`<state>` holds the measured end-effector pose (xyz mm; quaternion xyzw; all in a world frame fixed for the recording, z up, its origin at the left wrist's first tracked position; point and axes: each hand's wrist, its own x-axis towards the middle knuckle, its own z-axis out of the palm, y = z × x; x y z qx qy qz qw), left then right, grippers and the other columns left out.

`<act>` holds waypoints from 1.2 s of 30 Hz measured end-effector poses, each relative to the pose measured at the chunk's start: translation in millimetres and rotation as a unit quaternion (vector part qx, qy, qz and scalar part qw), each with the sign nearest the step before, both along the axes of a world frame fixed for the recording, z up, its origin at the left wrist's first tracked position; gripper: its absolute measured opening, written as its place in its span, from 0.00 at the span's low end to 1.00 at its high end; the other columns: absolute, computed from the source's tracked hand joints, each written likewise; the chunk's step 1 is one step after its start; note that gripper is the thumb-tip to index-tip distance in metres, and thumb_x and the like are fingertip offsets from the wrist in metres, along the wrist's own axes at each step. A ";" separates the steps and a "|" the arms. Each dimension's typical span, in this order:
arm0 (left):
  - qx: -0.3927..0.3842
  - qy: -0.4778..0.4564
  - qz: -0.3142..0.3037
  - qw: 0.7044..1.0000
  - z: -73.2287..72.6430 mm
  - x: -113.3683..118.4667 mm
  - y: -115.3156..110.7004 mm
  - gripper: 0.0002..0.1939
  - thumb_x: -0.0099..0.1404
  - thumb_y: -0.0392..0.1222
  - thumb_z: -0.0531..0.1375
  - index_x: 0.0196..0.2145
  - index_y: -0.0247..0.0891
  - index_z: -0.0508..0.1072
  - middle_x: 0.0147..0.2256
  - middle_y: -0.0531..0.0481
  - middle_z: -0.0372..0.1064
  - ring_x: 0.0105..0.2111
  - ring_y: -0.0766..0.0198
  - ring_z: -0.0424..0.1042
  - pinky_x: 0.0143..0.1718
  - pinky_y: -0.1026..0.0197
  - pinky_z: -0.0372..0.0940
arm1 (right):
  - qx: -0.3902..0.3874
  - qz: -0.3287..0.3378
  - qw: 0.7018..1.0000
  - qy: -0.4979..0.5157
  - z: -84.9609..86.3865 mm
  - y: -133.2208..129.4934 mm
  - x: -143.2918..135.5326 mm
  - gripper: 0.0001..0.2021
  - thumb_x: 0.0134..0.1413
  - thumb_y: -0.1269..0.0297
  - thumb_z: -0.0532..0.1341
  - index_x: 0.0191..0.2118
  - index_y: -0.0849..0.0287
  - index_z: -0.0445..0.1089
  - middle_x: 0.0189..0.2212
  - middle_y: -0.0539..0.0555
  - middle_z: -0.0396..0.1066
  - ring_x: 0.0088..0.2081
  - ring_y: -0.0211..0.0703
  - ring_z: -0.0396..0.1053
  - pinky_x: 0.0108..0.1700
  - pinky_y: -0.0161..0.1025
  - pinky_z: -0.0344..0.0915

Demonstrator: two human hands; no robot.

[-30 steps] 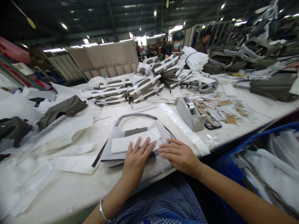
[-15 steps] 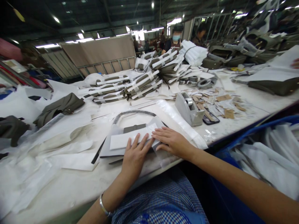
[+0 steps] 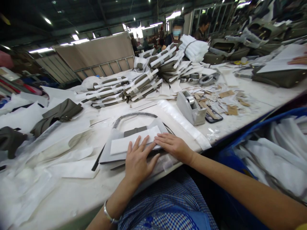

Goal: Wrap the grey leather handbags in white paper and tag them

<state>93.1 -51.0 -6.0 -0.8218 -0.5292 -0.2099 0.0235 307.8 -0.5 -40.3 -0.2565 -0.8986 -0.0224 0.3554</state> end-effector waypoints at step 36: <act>0.136 -0.038 -0.004 0.990 -32.2 10.4 3.9 0.16 0.72 0.39 0.55 0.55 0.47 0.71 0.56 0.52 0.69 0.61 0.54 0.64 0.67 0.38 0.43 | -0.073 0.044 0.996 0.024 -28.7 -52.1 5.4 0.16 0.67 0.73 0.53 0.55 0.56 0.71 0.50 0.56 0.75 0.54 0.44 0.71 0.59 0.47 0.68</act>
